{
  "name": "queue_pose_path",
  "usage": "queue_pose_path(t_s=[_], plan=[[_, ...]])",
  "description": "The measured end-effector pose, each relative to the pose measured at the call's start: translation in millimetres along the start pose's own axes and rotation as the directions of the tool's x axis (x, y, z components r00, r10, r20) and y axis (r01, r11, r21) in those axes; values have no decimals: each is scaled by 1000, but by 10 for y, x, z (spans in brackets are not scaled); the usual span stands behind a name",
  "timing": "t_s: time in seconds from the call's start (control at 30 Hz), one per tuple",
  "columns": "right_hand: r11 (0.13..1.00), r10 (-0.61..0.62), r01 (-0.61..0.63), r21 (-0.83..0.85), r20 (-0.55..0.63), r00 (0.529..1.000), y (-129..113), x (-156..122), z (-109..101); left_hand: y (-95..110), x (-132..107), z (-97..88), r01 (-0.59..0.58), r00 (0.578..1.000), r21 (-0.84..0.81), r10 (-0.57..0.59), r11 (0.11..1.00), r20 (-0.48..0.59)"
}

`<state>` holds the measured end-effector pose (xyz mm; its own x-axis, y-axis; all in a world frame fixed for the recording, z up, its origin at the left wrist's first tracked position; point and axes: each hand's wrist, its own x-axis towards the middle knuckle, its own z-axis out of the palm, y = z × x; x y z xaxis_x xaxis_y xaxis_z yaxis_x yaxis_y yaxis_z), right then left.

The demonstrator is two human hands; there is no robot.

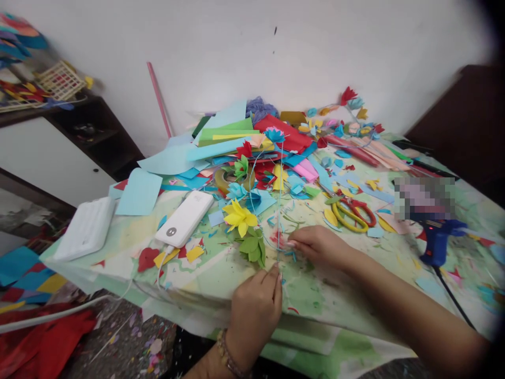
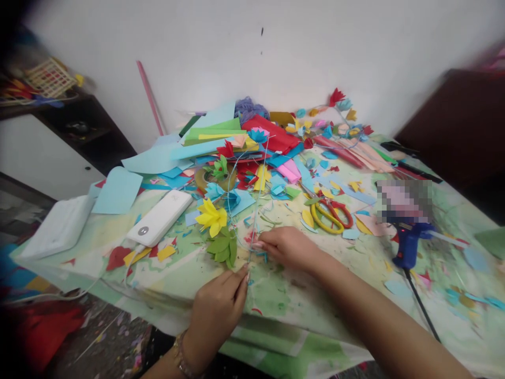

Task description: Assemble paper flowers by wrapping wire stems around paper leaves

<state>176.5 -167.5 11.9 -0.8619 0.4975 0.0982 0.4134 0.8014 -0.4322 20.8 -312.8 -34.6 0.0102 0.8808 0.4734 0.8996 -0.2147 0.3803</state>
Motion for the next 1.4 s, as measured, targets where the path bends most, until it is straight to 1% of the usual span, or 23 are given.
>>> queue_pose_path(t_s=[0.1,0.27,0.33,0.5,0.57,0.67,0.8,0.9,0.97,1.07,1.13,1.27,1.4], plan=[[998,61,-61,-16,8,998,-42,4,31,-3,-9,6,-2,1000,-1,2,1000,2],[996,80,-78,36,-47,996,14,2,38,-15,-8,19,-8,1000,-6,8,1000,-1],[998,62,-61,21,-56,997,34,-1,25,-13,-2,16,-12,1000,-7,12,1000,-9],[989,-68,55,-140,-92,993,0,-13,-39,2,4,-4,-3,1000,-9,3,1000,-21],[984,-86,71,-160,-85,993,-17,-18,-54,10,6,-4,3,1000,6,-3,1000,-23],[989,-94,85,-119,-74,993,-24,-14,-32,27,12,14,-1,1000,60,2,998,-22],[993,-114,115,3,-67,991,-39,6,44,57,25,52,-12,1000,188,12,982,2],[990,-133,135,31,-57,989,-57,13,76,72,51,54,17,997,231,-34,973,72],[990,-138,140,19,-87,987,-53,8,75,75,85,36,42,989,235,-74,971,127],[992,-124,119,-38,-137,983,-23,-2,54,73,144,-1,100,969,231,-147,968,197],[991,-109,99,-96,-115,987,-1,-7,39,72,171,-20,142,954,223,-194,964,230],[984,-60,52,-172,-39,997,13,-10,22,78,175,-42,184,942,224,-236,957,238],[971,-64,55,-234,-33,997,16,-13,13,55,169,-65,248,929,236,-300,940,216]])
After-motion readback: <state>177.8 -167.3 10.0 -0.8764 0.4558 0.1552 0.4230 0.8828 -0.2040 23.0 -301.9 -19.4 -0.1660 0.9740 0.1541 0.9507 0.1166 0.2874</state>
